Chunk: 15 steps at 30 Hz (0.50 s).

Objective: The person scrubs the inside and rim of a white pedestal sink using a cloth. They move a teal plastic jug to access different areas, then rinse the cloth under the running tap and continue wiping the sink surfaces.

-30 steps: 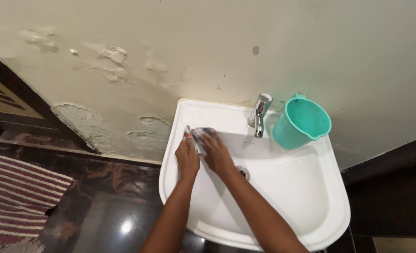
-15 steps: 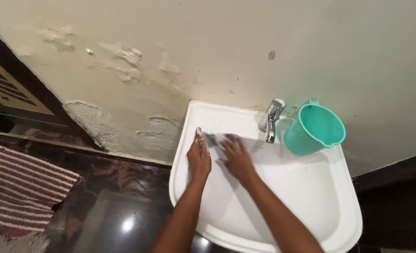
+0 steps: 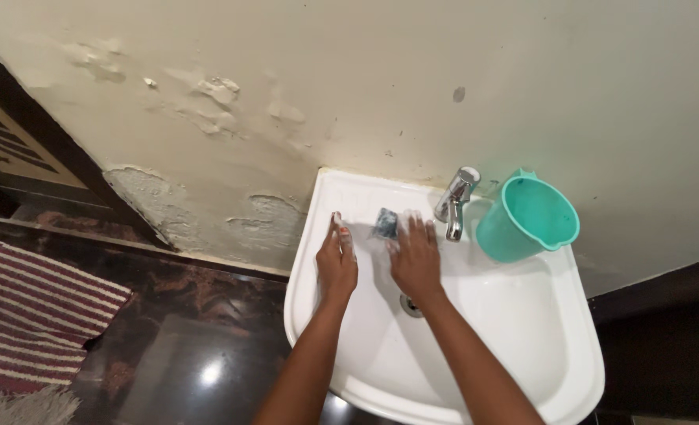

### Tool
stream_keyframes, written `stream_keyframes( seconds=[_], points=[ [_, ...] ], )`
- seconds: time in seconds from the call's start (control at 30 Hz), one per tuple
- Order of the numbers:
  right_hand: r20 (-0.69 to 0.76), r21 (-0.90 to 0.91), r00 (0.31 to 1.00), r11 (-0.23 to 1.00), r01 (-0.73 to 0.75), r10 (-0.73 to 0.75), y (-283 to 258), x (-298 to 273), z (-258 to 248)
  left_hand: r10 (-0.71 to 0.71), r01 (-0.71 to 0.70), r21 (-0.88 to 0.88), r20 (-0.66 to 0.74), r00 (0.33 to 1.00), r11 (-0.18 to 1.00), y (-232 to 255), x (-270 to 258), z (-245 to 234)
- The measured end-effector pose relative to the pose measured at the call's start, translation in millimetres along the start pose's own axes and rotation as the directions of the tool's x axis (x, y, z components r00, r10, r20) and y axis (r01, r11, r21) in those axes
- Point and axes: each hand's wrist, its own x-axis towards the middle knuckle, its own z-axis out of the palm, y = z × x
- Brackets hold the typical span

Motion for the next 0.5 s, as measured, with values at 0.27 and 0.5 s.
stream_keyframes(
  seconds=[0.27,0.5],
  points=[
    [0.085,-0.049,0.993,0.995,0.087,-0.083,-64.8,62.0,59.1,0.245,-0.244,0.025,-0.034,0.969,0.969,-22.9,8.4,10.3],
    [-0.003,-0.017,0.982,0.982,-0.187,0.187,4.3,34.8,40.7,0.198,-0.198,-0.040,-0.014,0.980,0.979,-15.6,4.9,10.4]
  ],
)
